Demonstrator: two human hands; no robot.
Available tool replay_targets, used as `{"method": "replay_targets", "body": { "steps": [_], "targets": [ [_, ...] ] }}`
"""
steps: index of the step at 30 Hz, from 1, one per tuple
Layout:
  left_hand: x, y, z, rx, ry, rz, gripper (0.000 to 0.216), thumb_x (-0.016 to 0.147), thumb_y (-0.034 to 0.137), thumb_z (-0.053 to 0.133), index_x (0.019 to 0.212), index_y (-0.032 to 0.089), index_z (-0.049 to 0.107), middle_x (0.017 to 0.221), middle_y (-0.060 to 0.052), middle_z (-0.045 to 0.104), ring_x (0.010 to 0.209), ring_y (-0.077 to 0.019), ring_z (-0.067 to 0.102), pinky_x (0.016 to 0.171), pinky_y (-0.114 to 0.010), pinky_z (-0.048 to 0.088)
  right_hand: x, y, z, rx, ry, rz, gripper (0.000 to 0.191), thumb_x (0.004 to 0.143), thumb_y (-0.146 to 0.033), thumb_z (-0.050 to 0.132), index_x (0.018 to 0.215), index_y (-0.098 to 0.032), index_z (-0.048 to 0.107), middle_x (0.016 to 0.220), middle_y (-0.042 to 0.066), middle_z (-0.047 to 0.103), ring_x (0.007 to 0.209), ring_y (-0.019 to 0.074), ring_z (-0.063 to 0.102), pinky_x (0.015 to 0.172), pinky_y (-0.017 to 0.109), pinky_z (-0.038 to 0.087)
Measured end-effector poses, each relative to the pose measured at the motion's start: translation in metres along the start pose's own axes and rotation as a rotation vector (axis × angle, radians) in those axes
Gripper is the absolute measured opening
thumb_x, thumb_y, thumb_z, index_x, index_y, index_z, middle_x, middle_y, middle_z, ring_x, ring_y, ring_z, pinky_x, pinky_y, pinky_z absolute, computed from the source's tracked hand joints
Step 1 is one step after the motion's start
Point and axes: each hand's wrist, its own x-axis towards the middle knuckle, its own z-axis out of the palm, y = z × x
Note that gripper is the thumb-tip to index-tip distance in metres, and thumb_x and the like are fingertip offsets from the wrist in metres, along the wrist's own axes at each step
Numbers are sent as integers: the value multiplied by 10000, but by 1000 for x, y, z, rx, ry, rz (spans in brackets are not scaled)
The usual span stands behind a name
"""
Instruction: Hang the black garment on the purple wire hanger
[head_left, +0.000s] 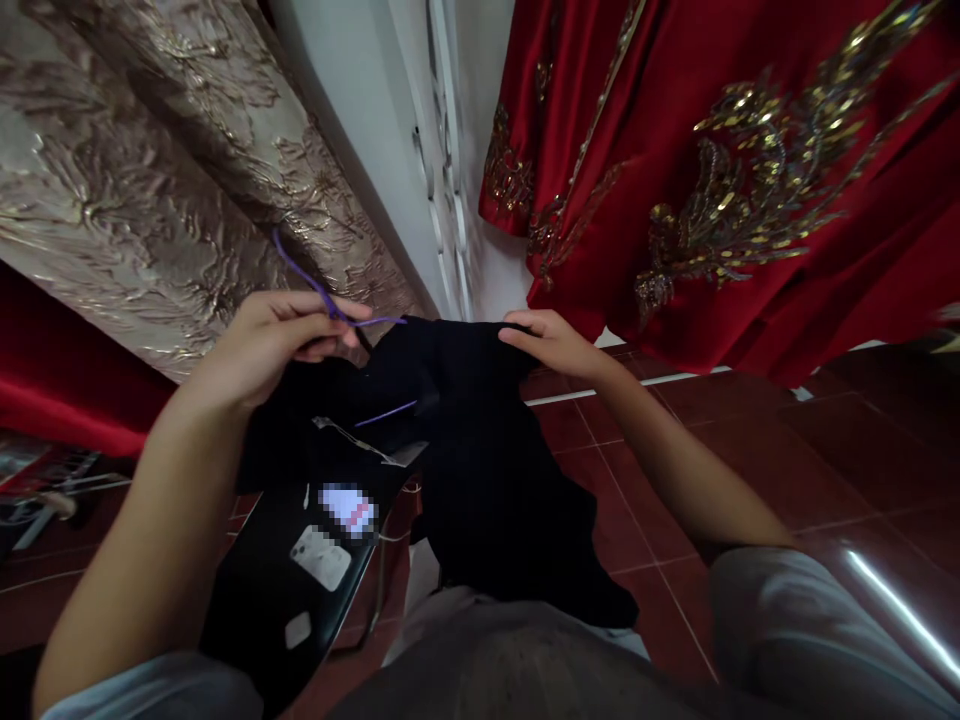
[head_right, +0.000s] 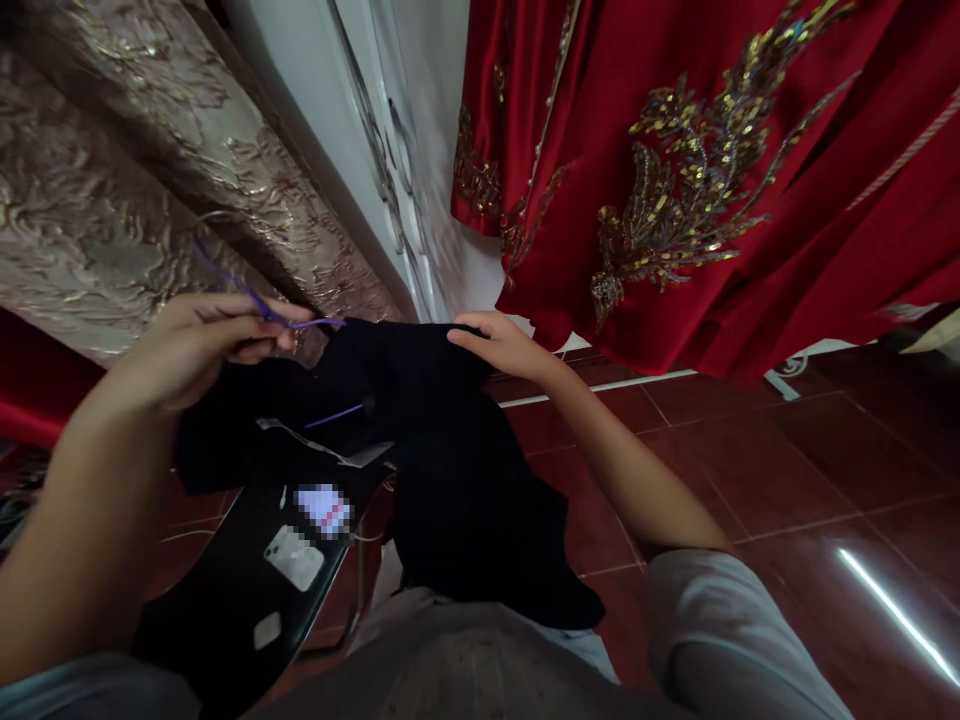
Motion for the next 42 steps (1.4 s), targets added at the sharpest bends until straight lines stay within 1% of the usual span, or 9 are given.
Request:
{"method": "replay_targets", "body": {
  "steps": [2,5,9,15,20,26,31,36,42],
  "targets": [
    [9,-1,4,-3,163,122,336,805,376,777,1090,200,753,889,-88,741,726,-210,678,663,-384,555,11,-4,-3,152,133,31,412,874,-639,675,862,-229,635,784,-18,624,728,129,578,701,280,511],
    [12,-1,14,53,446,411,374,900,379,738,1238,230,676,1157,-68,720,1133,-268,681,991,-489,517,44,-17,-20,241,459,-23,529,765,-713,739,999,-251,631,912,1,677,878,169,638,768,316,536],
    [-1,-14,34,288,816,674,240,1037,318,543,1241,254,652,1203,-83,656,1146,-258,640,956,-504,484,76,-35,-52,179,646,-70,596,794,-813,641,1024,-265,598,1003,34,707,1104,189,603,912,356,530],
    [-16,-77,78,348,485,430,142,973,261,603,1089,194,652,938,-79,678,835,-223,660,764,-381,519,20,-26,-48,169,753,-97,495,862,-769,596,965,-284,597,1023,60,712,1189,266,623,906,436,561],
    [-12,-103,122,190,183,261,200,816,292,798,963,205,693,897,-90,721,891,-291,699,830,-426,562,-9,-10,-32,187,857,-90,393,890,-680,606,962,-293,609,1021,70,716,1136,289,676,845,443,589],
    [-1,-84,157,-118,440,179,326,949,412,684,717,203,589,711,-43,626,686,-206,624,643,-342,512,0,2,-43,38,988,-96,325,925,-592,567,954,-268,562,975,62,654,1043,253,672,907,431,550],
    [-24,-69,184,-274,534,121,333,957,391,664,691,213,571,663,-8,534,635,-171,550,591,-309,457,-40,-13,16,-233,1294,-209,249,910,-418,667,1082,-264,572,1167,60,580,1154,231,581,986,409,477],
    [-60,-56,207,-398,478,93,158,922,393,724,908,245,670,868,-32,673,825,-206,663,756,-344,545,-79,-14,106,41,394,183,202,945,-455,652,978,-256,652,966,29,664,781,178,599,689,327,480],
    [-81,-51,211,-455,547,59,218,902,356,755,844,234,584,798,-12,591,754,-170,605,710,-295,519,-82,-7,137,130,284,201,317,949,-396,648,1234,-271,589,1233,51,636,844,163,612,705,307,499]
  ]
}}
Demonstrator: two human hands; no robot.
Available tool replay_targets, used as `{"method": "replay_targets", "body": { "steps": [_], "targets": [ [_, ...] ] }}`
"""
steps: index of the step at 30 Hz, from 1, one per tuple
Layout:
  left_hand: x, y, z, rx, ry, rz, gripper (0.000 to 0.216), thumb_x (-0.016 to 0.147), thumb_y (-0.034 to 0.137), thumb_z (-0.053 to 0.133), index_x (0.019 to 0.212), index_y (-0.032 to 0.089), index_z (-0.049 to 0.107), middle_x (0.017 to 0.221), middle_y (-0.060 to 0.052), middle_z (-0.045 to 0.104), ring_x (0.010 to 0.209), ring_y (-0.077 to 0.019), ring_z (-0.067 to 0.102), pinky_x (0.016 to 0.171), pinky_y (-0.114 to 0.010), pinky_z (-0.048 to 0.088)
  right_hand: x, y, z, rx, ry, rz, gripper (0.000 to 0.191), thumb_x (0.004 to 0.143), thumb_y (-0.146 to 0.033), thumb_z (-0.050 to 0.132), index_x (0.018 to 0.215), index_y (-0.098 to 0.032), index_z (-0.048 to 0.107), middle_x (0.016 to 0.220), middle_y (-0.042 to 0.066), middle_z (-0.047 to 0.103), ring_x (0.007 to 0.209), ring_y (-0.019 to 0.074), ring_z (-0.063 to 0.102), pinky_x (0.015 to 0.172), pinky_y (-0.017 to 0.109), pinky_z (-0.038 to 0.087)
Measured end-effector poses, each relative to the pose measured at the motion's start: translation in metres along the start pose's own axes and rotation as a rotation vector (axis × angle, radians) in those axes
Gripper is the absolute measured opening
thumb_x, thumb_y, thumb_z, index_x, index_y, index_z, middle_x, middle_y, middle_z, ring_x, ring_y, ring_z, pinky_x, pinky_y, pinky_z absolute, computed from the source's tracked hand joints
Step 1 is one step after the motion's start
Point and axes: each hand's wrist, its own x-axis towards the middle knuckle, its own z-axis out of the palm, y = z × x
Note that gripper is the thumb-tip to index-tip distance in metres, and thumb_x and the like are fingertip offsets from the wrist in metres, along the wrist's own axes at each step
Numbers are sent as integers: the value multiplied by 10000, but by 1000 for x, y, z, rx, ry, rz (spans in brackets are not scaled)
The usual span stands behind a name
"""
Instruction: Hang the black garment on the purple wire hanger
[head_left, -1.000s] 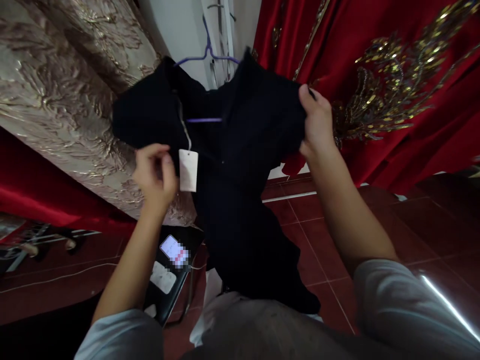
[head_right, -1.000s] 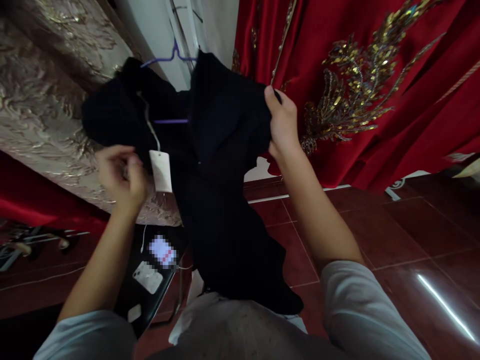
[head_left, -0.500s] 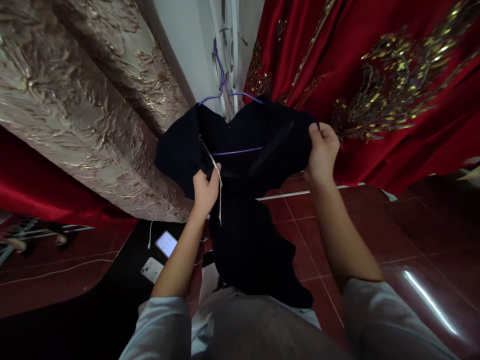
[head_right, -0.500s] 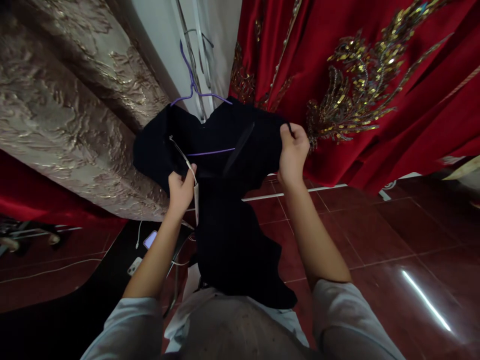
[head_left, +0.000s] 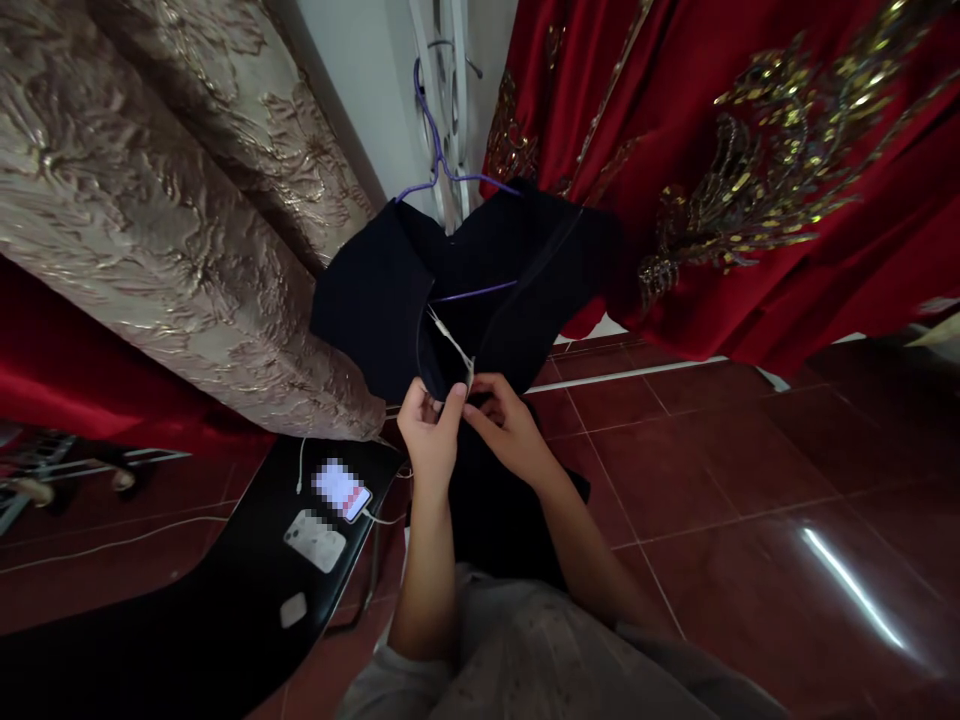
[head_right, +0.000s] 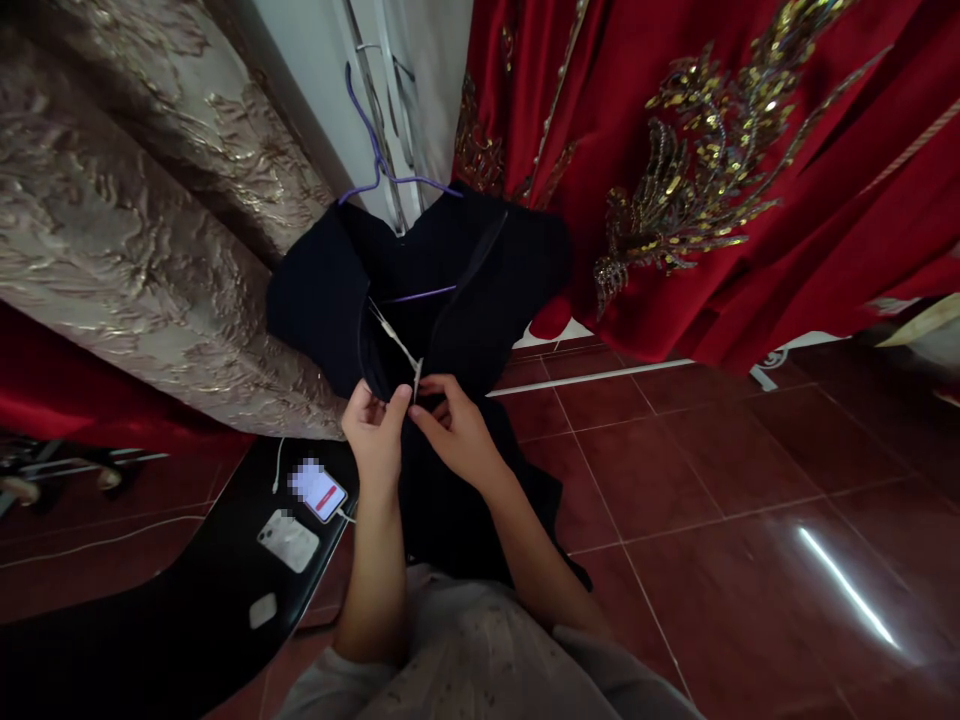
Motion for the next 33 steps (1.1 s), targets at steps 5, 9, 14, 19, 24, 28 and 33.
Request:
{"method": "replay_targets", "body": {
  "steps": [5,9,14,19,24,28,33],
  "targets": [
    [-5,0,-7,-77,8,16,268,896,272,780,806,191,540,738,26,483,678,-112,488,648,-213,422,1,-8,1,-28,93,-30,250,947,-316,620,1150,-173,645,1069,70,688,851,164,626,754,292,505],
    [-8,-4,-10,-85,-50,14,186,936,246,736,878,189,568,764,23,484,706,-113,464,678,-216,389,4,-24,-5,78,252,44,287,957,-440,648,928,-158,694,735,17,663,596,112,529,550,245,411],
    [-12,-2,-5,-136,-93,-4,172,920,243,743,887,196,581,782,15,499,719,-123,478,689,-228,394,30,-47,-7,85,126,-64,392,1032,-479,508,1322,-242,625,1159,78,702,625,99,537,534,248,457],
    [-16,10,-3,-166,-34,-23,154,922,288,748,935,207,618,762,16,490,695,-116,476,659,-209,413,12,-40,-1,-5,326,-171,347,993,-382,591,1322,-287,644,1490,78,519,865,130,614,667,272,529],
    [-18,18,2,-207,-40,-21,142,917,277,759,942,213,635,763,13,508,672,-103,485,635,-188,439,-12,-12,2,175,388,52,248,964,-433,630,885,-199,645,791,9,628,664,114,558,599,245,449],
    [-21,20,10,-183,-59,-33,116,935,274,738,971,224,640,766,14,532,645,-102,514,595,-190,457,-3,-4,3,322,153,149,363,975,-503,580,781,-196,582,641,-22,548,584,114,530,541,242,411],
    [-17,4,8,-120,-11,35,136,960,228,689,1095,237,677,930,-20,640,860,-125,633,801,-225,532,2,-3,0,396,254,112,379,920,-374,662,622,-181,529,553,-41,468,516,77,404,518,235,312]
  ]
}}
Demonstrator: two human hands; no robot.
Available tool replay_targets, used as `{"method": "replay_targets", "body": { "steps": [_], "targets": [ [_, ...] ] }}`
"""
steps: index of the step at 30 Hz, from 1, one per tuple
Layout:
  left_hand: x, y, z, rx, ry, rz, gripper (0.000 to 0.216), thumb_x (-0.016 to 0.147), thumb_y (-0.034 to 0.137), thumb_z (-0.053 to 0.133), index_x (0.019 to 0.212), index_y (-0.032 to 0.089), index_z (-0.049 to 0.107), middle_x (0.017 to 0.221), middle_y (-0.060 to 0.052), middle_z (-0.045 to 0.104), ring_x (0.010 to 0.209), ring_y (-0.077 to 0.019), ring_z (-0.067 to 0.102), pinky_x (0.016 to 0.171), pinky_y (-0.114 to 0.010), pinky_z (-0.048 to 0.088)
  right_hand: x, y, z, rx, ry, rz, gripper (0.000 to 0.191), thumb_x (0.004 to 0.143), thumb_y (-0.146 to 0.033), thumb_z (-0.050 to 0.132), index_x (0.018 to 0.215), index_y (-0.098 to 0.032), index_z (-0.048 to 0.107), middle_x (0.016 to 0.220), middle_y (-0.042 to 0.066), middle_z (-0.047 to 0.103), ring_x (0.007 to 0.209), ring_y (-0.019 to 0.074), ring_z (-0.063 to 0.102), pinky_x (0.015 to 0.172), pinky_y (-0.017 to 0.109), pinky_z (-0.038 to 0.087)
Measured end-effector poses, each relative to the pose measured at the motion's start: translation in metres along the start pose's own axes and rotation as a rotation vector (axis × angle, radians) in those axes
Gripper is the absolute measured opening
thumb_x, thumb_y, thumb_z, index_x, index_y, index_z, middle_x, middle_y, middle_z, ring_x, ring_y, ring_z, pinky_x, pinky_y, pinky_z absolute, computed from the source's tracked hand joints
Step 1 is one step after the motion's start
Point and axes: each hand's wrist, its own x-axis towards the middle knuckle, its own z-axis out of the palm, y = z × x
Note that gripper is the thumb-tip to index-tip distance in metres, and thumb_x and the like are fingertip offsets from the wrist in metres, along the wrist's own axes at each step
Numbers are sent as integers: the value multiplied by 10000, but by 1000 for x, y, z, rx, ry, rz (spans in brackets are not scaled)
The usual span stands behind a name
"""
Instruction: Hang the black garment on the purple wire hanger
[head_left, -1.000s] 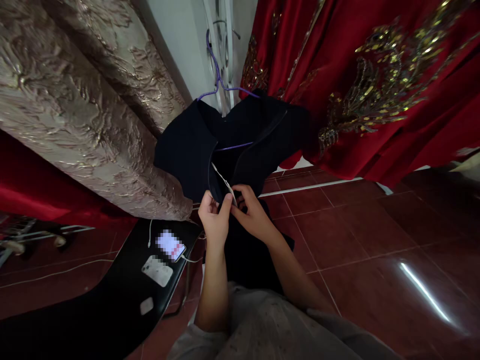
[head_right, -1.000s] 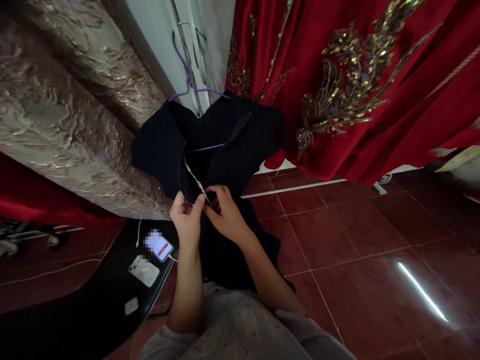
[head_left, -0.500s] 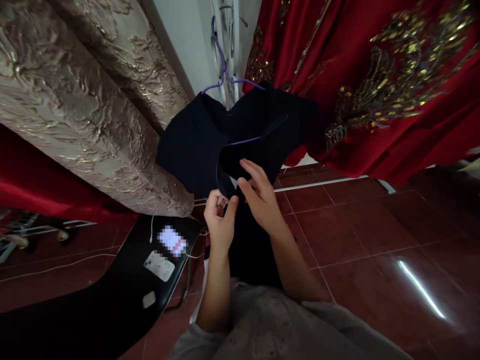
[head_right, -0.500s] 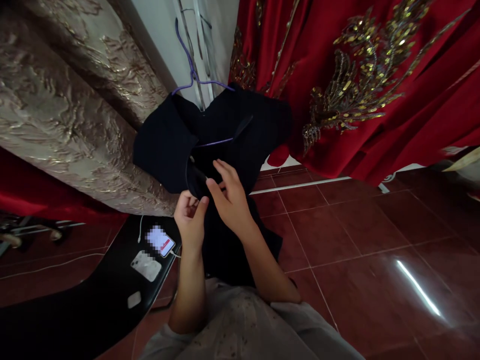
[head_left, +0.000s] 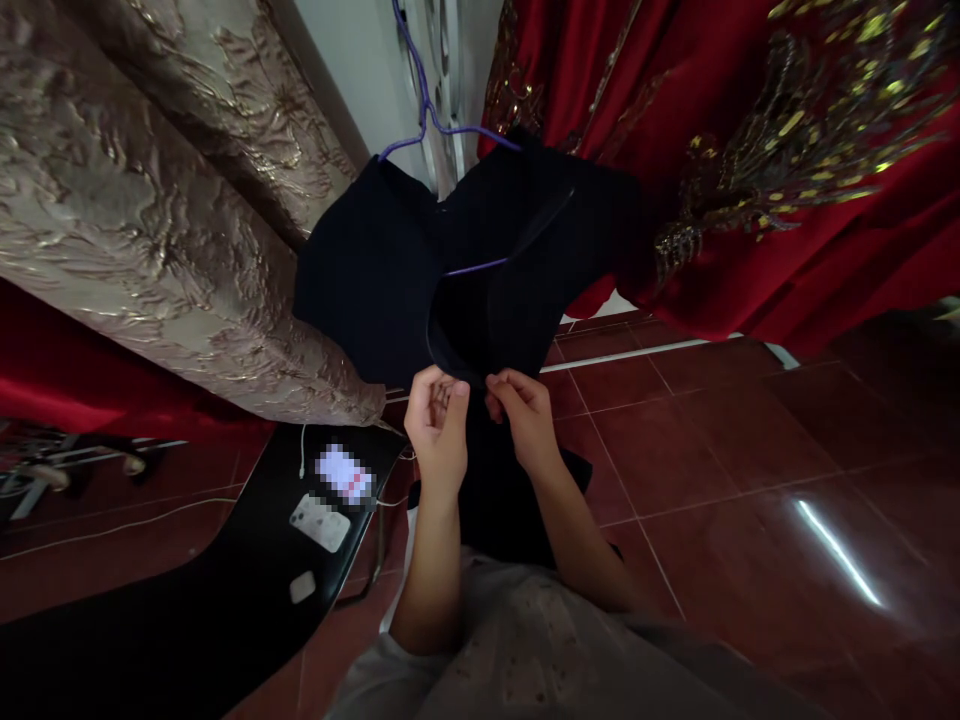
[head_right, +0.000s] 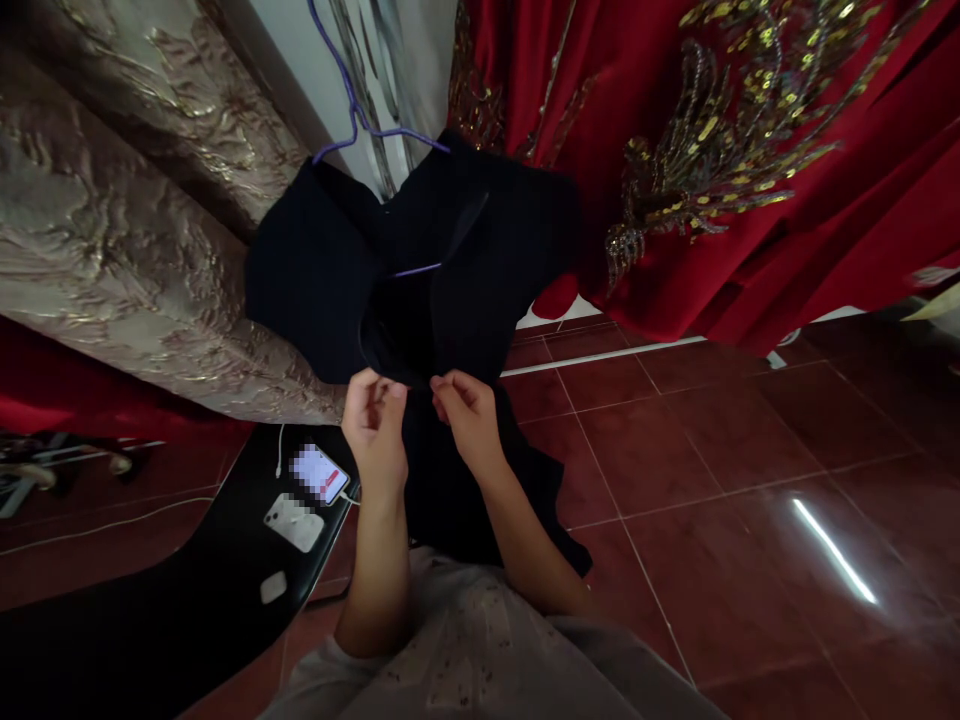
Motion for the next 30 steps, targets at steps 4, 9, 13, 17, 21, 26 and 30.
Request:
{"method": "replay_targets", "body": {
  "steps": [4,9,13,17,21,26,30],
  "targets": [
    [6,-21,-8,137,-207,-69,346,894,152,713,1223,238,648,1137,-58,671,1084,-187,653,992,-325,509,-1,3,-10,10,-25,59,350,889,-376,684,619,-172,595,533,-39,476,505,70,406,516,233,295],
    [5,-33,-4,251,-221,-21,37,928,170,639,894,183,649,833,-21,643,818,-162,630,782,-282,504,7,-1,-15,-41,-147,112,297,877,-395,685,699,-157,685,521,-39,500,498,65,425,512,226,301],
    [7,-51,2,250,-164,10,53,912,177,627,861,174,614,803,-13,616,784,-155,613,765,-273,494,38,-41,-6,-111,-158,-2,294,904,-382,663,731,-151,720,475,-46,480,455,57,397,493,219,300],
    [14,-78,9,384,-171,45,78,853,133,629,822,179,573,752,9,567,731,-146,573,717,-260,456,75,-107,15,-132,-85,-286,305,960,-384,643,776,-159,734,479,-50,456,448,54,415,504,203,333],
    [32,-69,13,421,-381,58,81,873,127,644,830,178,599,764,-9,616,731,-155,610,724,-276,477,94,-133,32,-137,-49,-377,399,994,-507,604,769,-191,700,488,-38,486,425,72,386,458,221,312],
    [87,4,11,228,-353,268,338,930,172,690,1258,221,625,1062,-60,681,888,-167,682,823,-293,538,100,-123,33,-168,-104,-311,330,1015,-317,570,726,-173,637,488,-53,445,425,66,364,442,204,262],
    [134,48,18,349,-268,612,195,1020,318,661,1186,221,696,1018,-53,656,892,-183,628,804,-305,501,103,-123,34,-192,-203,-386,316,991,-226,578,686,-162,629,483,-55,461,427,60,363,472,215,291]
  ]
}}
